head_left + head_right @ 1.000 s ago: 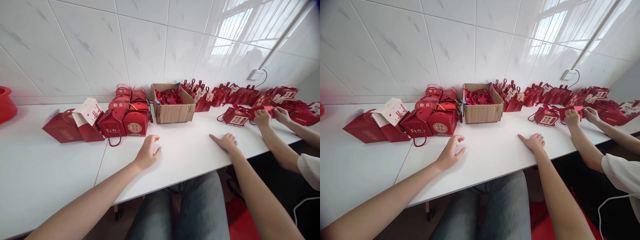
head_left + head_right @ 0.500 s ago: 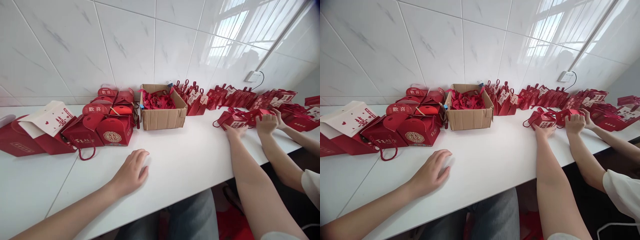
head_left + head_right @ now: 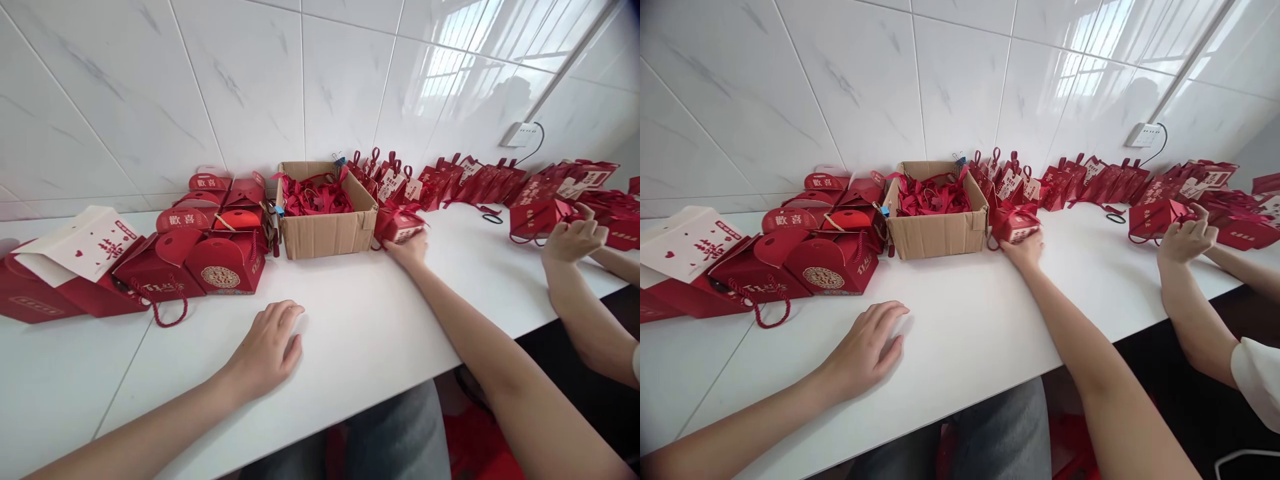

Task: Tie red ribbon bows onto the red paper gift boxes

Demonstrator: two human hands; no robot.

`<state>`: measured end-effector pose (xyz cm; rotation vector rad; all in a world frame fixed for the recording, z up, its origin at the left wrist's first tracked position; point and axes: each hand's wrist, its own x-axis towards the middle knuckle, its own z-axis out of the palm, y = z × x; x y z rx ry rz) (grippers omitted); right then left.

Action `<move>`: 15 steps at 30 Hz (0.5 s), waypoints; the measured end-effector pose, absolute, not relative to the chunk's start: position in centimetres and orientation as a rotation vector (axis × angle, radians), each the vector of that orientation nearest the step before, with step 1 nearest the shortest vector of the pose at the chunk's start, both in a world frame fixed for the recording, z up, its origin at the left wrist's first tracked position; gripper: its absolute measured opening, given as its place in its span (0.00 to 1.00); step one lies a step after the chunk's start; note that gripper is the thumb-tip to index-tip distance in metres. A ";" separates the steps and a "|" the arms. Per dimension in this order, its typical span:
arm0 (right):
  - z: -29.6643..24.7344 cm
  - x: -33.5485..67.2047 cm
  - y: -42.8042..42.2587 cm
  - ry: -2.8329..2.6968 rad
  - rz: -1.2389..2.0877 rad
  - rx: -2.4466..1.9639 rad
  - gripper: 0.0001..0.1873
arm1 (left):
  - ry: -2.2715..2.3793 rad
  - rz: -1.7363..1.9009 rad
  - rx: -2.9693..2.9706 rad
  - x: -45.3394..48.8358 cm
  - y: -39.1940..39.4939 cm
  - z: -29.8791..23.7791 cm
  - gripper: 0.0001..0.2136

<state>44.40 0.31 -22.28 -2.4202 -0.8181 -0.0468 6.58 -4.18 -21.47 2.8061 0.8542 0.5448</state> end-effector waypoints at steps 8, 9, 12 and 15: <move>-22.4 41.0 2.6 -0.745 0.010 -2.174 0.56 | 0.869 0.588 2.767 6.4 -4.0 -21.9 0.15; -22.4 41.1 2.4 -0.713 0.002 -2.184 0.55 | 0.868 0.585 2.765 6.4 -4.0 -21.9 0.15; -22.2 42.2 1.7 -0.605 -0.039 -2.223 0.56 | 0.866 0.556 2.761 6.3 -4.1 -21.7 0.15; -22.1 44.5 0.9 -0.502 -0.077 -2.267 0.57 | 0.864 0.526 2.756 6.3 -4.2 -21.6 0.15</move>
